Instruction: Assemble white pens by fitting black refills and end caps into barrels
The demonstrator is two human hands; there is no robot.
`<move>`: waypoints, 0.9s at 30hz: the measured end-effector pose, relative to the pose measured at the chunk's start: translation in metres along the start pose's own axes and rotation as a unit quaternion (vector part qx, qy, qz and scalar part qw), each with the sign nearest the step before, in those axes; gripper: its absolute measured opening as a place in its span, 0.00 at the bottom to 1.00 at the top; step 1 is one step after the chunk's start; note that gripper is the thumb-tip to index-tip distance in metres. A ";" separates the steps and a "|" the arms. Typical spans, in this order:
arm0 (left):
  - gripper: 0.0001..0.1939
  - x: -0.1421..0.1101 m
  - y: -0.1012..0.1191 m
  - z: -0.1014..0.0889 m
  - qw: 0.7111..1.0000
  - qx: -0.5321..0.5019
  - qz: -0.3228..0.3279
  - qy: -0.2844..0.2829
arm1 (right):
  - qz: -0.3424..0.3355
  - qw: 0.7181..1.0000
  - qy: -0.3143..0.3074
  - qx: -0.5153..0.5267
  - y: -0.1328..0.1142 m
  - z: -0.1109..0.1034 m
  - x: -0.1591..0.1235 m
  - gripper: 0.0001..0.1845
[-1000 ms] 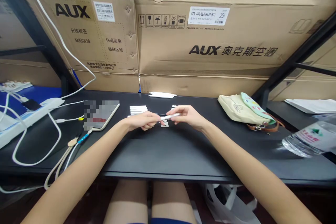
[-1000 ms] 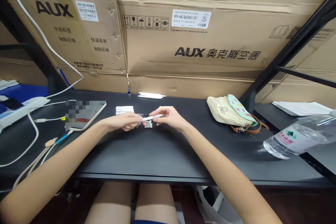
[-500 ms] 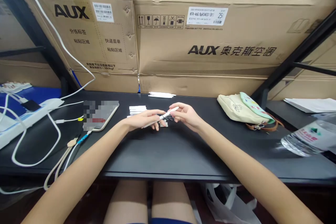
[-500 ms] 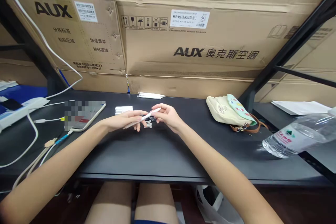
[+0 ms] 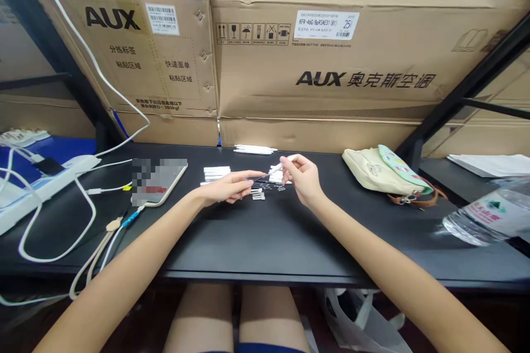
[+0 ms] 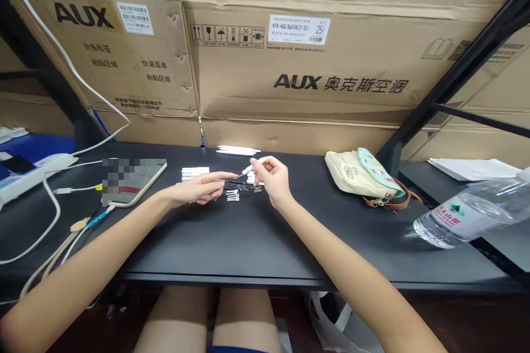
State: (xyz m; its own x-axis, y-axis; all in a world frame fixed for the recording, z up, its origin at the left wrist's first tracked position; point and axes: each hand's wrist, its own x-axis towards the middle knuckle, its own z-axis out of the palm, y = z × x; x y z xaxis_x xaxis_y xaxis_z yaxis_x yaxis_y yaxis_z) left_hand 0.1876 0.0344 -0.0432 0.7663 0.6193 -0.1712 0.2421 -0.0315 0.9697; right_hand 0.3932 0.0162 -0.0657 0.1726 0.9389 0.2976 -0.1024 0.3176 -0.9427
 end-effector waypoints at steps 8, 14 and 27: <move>0.23 0.006 -0.006 -0.003 0.993 -0.064 0.024 0.091 | 0.030 0.998 0.017 -0.042 0.015 -0.041 0.034 0.17; 0.23 0.012 -0.011 -0.012 0.970 -0.161 0.000 0.182 | -0.058 0.949 -0.063 -0.304 0.032 -0.053 0.039 0.09; 0.22 0.012 -0.010 -0.011 0.970 -0.146 -0.027 0.191 | -0.110 0.916 -0.090 -0.375 0.038 -0.047 0.036 0.08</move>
State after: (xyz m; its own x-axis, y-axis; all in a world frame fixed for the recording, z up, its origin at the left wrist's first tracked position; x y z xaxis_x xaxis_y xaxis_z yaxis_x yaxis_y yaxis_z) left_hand 0.1879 0.0511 -0.0532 0.4670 0.8615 -0.1995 0.0532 0.1978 0.9788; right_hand 0.4419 0.0554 -0.0978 -0.0623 0.8908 0.4501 0.6291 0.3852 -0.6752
